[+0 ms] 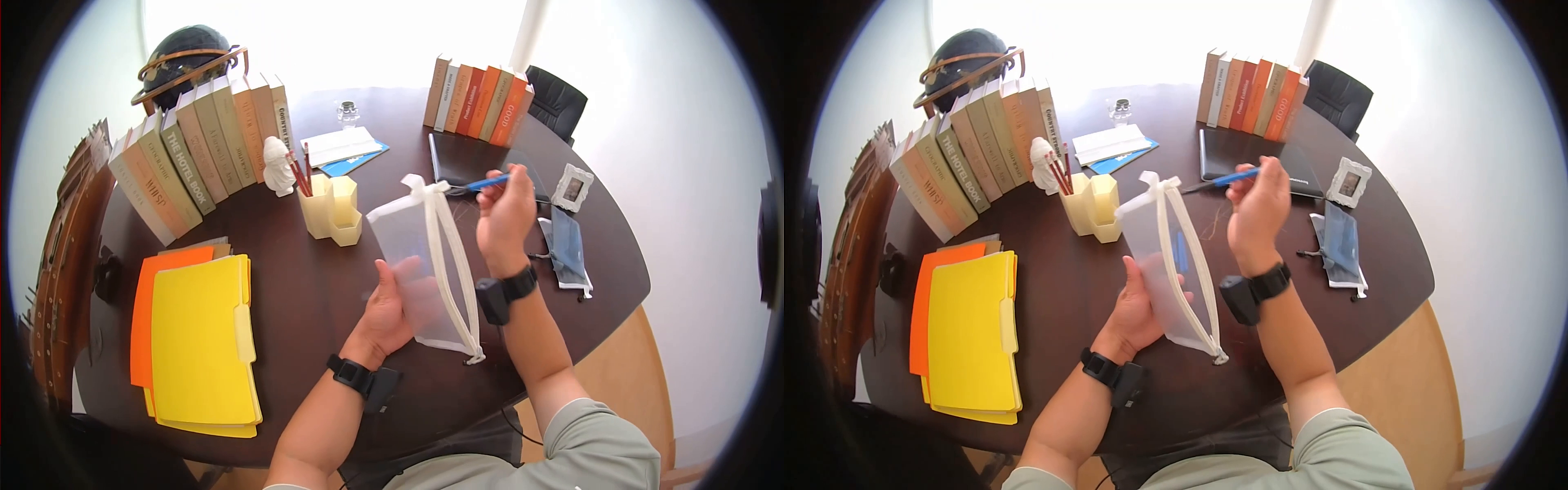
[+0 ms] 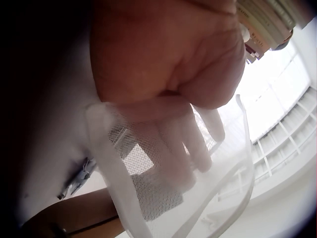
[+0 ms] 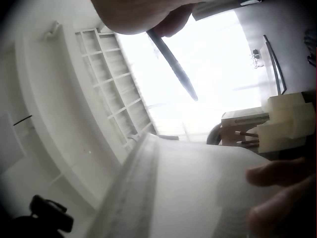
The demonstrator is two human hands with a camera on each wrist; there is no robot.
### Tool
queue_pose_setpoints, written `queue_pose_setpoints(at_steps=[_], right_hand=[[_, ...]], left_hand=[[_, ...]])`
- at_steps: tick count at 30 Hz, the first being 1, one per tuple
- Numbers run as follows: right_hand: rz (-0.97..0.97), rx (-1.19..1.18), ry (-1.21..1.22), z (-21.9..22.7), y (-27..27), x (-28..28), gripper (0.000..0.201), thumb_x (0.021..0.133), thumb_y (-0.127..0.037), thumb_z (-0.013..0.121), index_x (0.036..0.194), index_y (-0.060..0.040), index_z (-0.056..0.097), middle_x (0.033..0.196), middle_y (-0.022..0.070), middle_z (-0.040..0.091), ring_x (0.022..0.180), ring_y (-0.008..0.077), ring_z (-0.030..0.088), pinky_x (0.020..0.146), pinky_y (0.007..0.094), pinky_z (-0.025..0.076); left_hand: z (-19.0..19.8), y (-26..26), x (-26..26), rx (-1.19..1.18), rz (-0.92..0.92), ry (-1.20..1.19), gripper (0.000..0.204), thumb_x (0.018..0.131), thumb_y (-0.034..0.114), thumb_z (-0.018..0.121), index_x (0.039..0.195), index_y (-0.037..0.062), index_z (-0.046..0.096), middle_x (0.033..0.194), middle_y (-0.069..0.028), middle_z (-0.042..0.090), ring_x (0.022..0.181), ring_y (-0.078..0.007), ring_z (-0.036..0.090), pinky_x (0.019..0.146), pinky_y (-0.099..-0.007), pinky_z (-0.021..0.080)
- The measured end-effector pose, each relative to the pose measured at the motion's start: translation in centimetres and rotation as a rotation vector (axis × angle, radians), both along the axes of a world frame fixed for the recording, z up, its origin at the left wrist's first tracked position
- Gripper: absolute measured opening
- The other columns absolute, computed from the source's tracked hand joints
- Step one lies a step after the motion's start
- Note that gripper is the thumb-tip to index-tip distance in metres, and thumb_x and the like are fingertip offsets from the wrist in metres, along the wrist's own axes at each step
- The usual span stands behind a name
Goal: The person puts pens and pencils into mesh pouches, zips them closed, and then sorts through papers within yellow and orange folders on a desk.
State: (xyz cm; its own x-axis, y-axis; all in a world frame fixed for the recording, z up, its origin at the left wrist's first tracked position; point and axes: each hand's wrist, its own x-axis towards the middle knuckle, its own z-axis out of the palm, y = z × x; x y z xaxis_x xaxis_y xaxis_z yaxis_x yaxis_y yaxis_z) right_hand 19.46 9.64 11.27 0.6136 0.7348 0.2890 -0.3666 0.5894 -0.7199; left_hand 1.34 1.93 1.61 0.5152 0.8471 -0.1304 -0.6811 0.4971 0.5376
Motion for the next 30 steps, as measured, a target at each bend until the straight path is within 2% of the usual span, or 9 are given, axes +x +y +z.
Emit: queue_pose_setpoints(at_steps=[3, 5, 10, 13, 15, 23, 27, 28, 30], right_hand=[[0.009, 0.118, 0.067, 0.1, -3.2, 2.3, 0.028, 0.111, -0.031, 0.052, 0.120, -0.0052, 0.057, 0.085, 0.0072, 0.063, 0.060, 0.0085, 0.052, 0.051, 0.0217, 0.042], [0.086, 0.162, -0.005, 1.8, -5.8, 2.3, 0.027, 0.111, -0.031, 0.051, 0.119, -0.0052, 0.057, 0.083, 0.0064, 0.062, 0.057, 0.0081, 0.049, 0.048, 0.0212, 0.039], [-0.083, -0.143, -0.711, 2.4, -9.0, 0.3, 0.029, 0.104, -0.026, 0.065, 0.115, 0.0002, 0.071, 0.074, 0.0053, 0.071, 0.058, 0.0057, 0.061, 0.052, 0.0220, 0.047], [0.326, -0.380, -0.867, 1.9, -10.0, -0.1, 0.030, 0.102, -0.025, 0.069, 0.115, 0.0009, 0.074, 0.079, 0.0069, 0.074, 0.062, 0.0060, 0.064, 0.056, 0.0235, 0.051], [0.299, -0.329, -0.921, 0.8, -9.7, 0.2, 0.030, 0.101, -0.025, 0.070, 0.115, 0.0006, 0.074, 0.081, 0.0076, 0.076, 0.064, 0.0068, 0.066, 0.058, 0.0238, 0.052], [-0.031, -0.199, -0.708, -3.7, -6.3, 1.9, 0.024, 0.099, -0.024, 0.071, 0.107, -0.0009, 0.075, 0.082, 0.0114, 0.075, 0.066, 0.0118, 0.068, 0.063, 0.0279, 0.053], [-0.120, -0.223, -0.977, -8.1, -3.8, 3.0, 0.022, 0.098, -0.021, 0.067, 0.109, -0.0031, 0.074, 0.089, 0.0170, 0.073, 0.080, 0.0307, 0.072, 0.075, 0.0387, 0.057], [-0.018, -0.344, -1.020, -8.8, -3.7, 2.9, 0.028, 0.097, -0.024, 0.067, 0.116, -0.0040, 0.071, 0.104, 0.0194, 0.071, 0.094, 0.0368, 0.070, 0.085, 0.0445, 0.056], [-0.098, -0.308, -1.134, -11.0, -3.6, 1.9, 0.034, 0.096, -0.027, 0.068, 0.121, -0.0038, 0.069, 0.111, 0.0199, 0.069, 0.101, 0.0374, 0.069, 0.089, 0.0450, 0.056]], left_hand=[[-1.7, 0.8, -0.2, 0.052, -0.041, -0.035, 0.079, 0.097, 0.077, 0.034, 0.144, 0.0155, 0.050, 0.127, -0.0094, 0.063, 0.118, -0.0291, 0.063, 0.105, -0.0489, 0.052], [-2.8, 1.3, -0.2, 0.053, -0.032, -0.054, 0.083, 0.097, 0.076, 0.034, 0.156, 0.0172, 0.035, 0.138, -0.0149, 0.058, 0.125, -0.0314, 0.059, 0.107, -0.0506, 0.049], [-1.5, 1.0, 0.3, 0.073, -0.005, -0.079, 0.085, 0.099, 0.075, 0.031, 0.163, 0.0185, 0.025, 0.145, -0.0172, 0.054, 0.129, -0.0313, 0.055, 0.110, -0.0502, 0.046], [-1.8, 1.1, 0.5, 0.091, 0.021, -0.088, 0.082, 0.101, 0.073, 0.029, 0.162, 0.0196, 0.028, 0.150, -0.0126, 0.050, 0.134, -0.0291, 0.051, 0.112, -0.0497, 0.044], [-1.8, 1.1, 0.4, 0.080, 0.099, -0.008, 0.078, 0.102, 0.072, 0.028, 0.161, 0.0205, 0.030, 0.156, -0.0087, 0.046, 0.141, -0.0277, 0.047, 0.115, -0.0503, 0.043], [-0.2, 0.4, 0.6, -0.016, 0.158, -0.103, 0.063, 0.106, 0.062, 0.037, 0.145, 0.0146, 0.052, 0.124, 0.0013, 0.066, 0.115, -0.0133, 0.063, 0.100, -0.0364, 0.055], [-3.8, 2.0, -1.6, -0.098, 0.115, -0.251, 0.046, 0.109, 0.051, 0.045, 0.118, 0.0122, 0.068, 0.090, 0.0026, 0.073, 0.083, -0.0154, 0.072, 0.082, -0.0335, 0.060], [-4.4, 2.1, -2.0, -0.081, 0.065, -0.298, 0.040, 0.109, 0.045, 0.046, 0.120, 0.0127, 0.068, 0.092, -0.0001, 0.074, 0.081, -0.0155, 0.073, 0.077, -0.0316, 0.059], [-3.4, 1.5, -1.9, -0.063, 0.017, -0.260, 0.030, 0.108, 0.045, 0.051, 0.107, 0.0191, 0.066, 0.086, 0.0034, 0.071, 0.071, -0.0124, 0.069, 0.066, -0.0258, 0.055]])
